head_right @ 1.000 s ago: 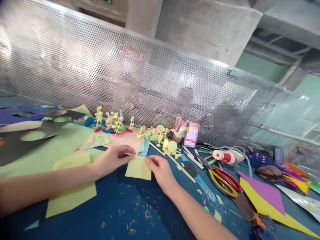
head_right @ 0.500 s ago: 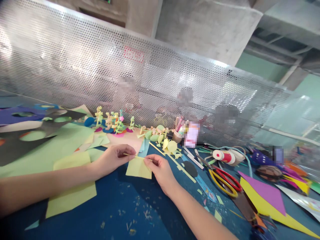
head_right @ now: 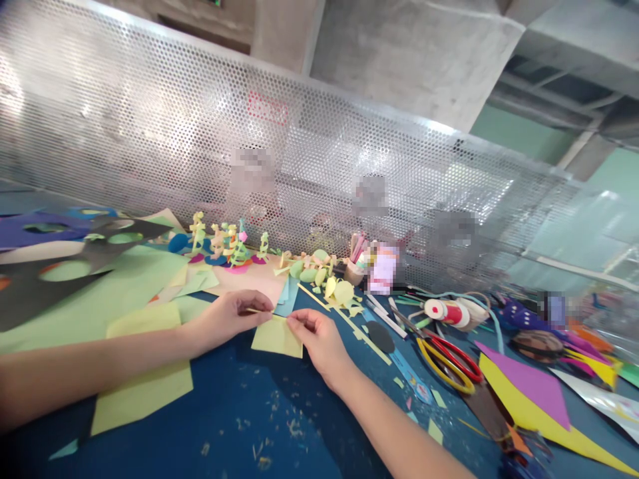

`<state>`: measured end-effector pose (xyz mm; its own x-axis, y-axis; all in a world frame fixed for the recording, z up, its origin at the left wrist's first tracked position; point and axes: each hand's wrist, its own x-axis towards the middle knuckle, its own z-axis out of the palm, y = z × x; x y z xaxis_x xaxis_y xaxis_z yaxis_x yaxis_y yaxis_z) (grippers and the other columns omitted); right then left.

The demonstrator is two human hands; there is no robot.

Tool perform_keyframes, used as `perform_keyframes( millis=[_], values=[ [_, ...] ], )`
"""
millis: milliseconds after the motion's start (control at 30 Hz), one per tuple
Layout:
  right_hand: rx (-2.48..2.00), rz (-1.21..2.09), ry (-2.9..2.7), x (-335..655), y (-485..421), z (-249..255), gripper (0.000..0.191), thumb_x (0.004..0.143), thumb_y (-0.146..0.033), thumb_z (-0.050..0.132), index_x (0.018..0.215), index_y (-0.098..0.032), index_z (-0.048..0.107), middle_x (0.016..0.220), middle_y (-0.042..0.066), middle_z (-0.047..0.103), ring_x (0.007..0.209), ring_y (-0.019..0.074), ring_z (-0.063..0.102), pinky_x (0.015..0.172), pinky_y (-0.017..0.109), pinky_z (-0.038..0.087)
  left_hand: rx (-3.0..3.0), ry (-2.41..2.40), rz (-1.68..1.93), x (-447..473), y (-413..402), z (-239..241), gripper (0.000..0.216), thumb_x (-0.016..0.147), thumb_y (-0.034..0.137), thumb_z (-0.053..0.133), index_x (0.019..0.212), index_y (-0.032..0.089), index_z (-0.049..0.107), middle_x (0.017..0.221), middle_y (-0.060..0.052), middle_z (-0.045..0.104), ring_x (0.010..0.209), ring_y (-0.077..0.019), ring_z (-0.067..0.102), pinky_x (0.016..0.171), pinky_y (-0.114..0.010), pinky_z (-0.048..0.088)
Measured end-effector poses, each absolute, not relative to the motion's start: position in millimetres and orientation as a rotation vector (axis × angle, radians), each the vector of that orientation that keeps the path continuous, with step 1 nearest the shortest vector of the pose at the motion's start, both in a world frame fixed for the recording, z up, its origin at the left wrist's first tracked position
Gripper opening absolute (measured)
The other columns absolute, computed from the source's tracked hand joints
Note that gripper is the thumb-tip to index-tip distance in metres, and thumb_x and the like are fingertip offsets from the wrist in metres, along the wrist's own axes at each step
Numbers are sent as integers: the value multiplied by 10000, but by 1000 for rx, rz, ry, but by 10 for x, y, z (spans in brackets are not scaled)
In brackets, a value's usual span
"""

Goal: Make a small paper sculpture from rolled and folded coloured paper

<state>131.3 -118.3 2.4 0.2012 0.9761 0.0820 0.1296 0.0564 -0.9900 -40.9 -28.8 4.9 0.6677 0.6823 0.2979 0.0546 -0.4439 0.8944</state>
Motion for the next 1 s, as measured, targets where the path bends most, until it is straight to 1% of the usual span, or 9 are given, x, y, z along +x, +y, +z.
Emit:
perform_keyframes(
  millis=[100,300,533,667,833,933,1000],
  values=[
    [-1334,943,-1174,1310,-1187,31,268,673,-417,677,779,-174,635,727,9,650,664,150,560,645,263,409,1945,605,769,-414,-294,57,223,763,384,553,837,185,620,863,-20,661,835,-172,618,783,-286,468],
    [-1351,928,-1192,1304,-1186,45,246,676,-400,677,765,-174,638,685,-4,645,627,140,552,627,257,403,2016,605,802,-411,-301,40,172,774,324,534,828,187,622,838,-14,656,788,-161,609,743,-270,468],
    [-1381,938,-1196,1303,-1181,44,276,686,-434,660,752,-167,646,676,1,654,655,159,567,654,269,411,2042,611,816,-422,-316,57,162,778,312,526,839,193,618,847,-6,648,757,-146,597,707,-256,463],
    [-1371,945,-1218,1315,-1176,29,270,696,-417,658,768,-159,632,702,5,647,655,144,556,644,256,408,2012,627,779,-419,-320,71,160,770,311,535,833,187,614,845,-11,651,779,-154,603,720,-258,462],
    [-1386,947,-1226,1325,-1179,11,258,714,-399,645,790,-153,618,694,9,632,617,127,533,589,242,392,1984,612,702,-417,-292,58,185,766,339,542,829,182,619,839,-16,657,810,-163,609,749,-266,460],
    [-1379,930,-1250,1325,-1184,4,241,723,-382,641,791,-151,615,695,7,623,622,122,526,593,238,387,1969,600,707,-415,-288,51,183,765,333,545,826,176,618,834,-18,657,816,-159,609,761,-264,460],
    [-1370,919,-1265,1323,-1183,1,229,725,-371,641,791,-153,614,696,3,617,628,119,524,596,234,384,1971,596,732,-411,-296,48,163,764,310,544,822,176,614,824,-15,654,798,-154,609,742,-258,465]
  ],
)
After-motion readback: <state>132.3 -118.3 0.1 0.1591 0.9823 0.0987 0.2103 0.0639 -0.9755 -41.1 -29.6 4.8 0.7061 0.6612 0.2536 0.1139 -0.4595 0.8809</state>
